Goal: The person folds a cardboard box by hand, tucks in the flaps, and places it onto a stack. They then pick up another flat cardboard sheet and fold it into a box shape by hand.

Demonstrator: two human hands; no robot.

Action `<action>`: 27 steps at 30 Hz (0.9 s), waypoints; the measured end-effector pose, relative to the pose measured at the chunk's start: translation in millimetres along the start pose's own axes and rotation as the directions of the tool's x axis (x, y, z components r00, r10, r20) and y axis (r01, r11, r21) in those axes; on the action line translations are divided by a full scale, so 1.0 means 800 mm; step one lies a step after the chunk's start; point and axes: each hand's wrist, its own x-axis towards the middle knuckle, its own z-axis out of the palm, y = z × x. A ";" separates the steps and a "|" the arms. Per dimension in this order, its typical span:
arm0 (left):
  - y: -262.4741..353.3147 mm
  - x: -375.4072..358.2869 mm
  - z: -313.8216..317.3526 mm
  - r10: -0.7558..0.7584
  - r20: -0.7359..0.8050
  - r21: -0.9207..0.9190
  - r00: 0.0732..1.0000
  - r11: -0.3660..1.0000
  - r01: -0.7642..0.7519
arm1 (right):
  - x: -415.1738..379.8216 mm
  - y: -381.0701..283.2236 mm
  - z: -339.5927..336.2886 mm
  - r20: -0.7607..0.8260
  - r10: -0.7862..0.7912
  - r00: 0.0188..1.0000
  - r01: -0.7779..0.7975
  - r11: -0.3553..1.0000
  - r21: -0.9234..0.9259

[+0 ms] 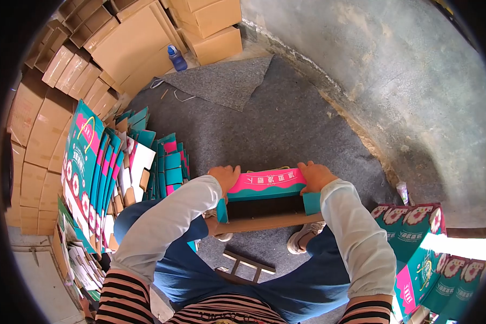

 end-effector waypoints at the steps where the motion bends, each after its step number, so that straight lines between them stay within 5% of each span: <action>1: 0.002 0.002 -0.001 0.002 0.045 0.027 0.999 1.000 -0.003 | 0.002 0.000 0.000 0.002 -0.004 1.000 0.004 1.000 -0.005; 7: 0.011 0.008 -0.016 -0.024 0.162 0.083 0.987 0.996 0.011 | 0.008 0.003 0.007 -0.036 -0.026 0.999 0.025 0.999 -0.027; 12: 0.018 0.016 -0.019 -0.110 0.208 0.082 0.972 0.992 0.095 | 0.006 0.012 0.003 0.014 -0.031 0.999 0.029 0.989 0.144; 18: 0.012 0.008 -0.012 -0.080 0.112 -0.041 0.990 0.996 0.085 | 0.004 0.029 0.026 -0.125 -0.070 0.990 0.102 0.956 0.275; 27: 0.005 -0.020 -0.022 0.024 0.055 0.038 0.998 0.999 -0.026 | -0.065 0.053 0.012 -0.299 -0.026 0.954 0.166 0.877 0.452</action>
